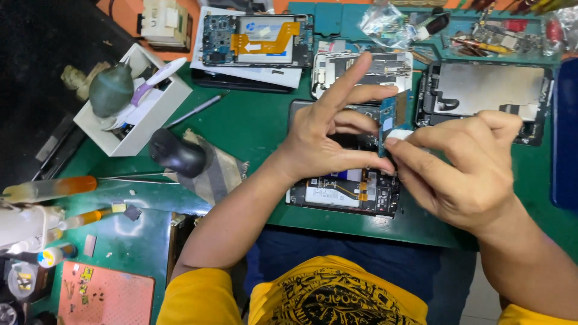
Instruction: The person uses tweezers to place a small component onto a blue circuit board, then wipes the board with a white cloth. The person places the board into a disassembled smartphone chassis and presses it into place.
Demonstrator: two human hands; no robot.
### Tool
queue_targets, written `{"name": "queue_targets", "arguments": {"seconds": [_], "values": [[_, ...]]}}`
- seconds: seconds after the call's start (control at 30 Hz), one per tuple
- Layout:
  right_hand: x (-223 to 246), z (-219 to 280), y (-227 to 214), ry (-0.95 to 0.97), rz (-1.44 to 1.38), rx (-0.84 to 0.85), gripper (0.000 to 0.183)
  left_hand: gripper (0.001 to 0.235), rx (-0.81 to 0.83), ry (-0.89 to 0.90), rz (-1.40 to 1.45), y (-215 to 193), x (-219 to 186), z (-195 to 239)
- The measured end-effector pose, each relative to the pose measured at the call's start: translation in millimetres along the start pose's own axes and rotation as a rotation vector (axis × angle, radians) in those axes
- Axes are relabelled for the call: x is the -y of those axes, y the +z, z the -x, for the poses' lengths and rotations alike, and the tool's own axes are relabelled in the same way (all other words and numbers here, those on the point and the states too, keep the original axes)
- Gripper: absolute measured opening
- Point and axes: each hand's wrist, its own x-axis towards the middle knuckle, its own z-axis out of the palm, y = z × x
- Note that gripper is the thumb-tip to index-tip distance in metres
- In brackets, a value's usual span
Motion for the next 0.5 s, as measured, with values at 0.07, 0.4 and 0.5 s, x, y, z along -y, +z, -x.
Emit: {"name": "queue_targets", "arguments": {"seconds": [0.07,0.4,0.5], "values": [[-0.4,0.8,-2.4,0.055,-0.021,0.042,0.012,0.107,0.000,-0.026,-0.014,-1.5,-1.5,-1.3],[3.3,7.1,5.2,0.133,-0.247,-0.133,0.019,0.112,-0.073,0.020,0.102,-1.0,0.0,-2.7],[6.8,5.8,2.3,0.207,-0.205,-0.126,0.022,0.112,-0.066,0.049,0.072,-1.4,1.1,-3.3]]}}
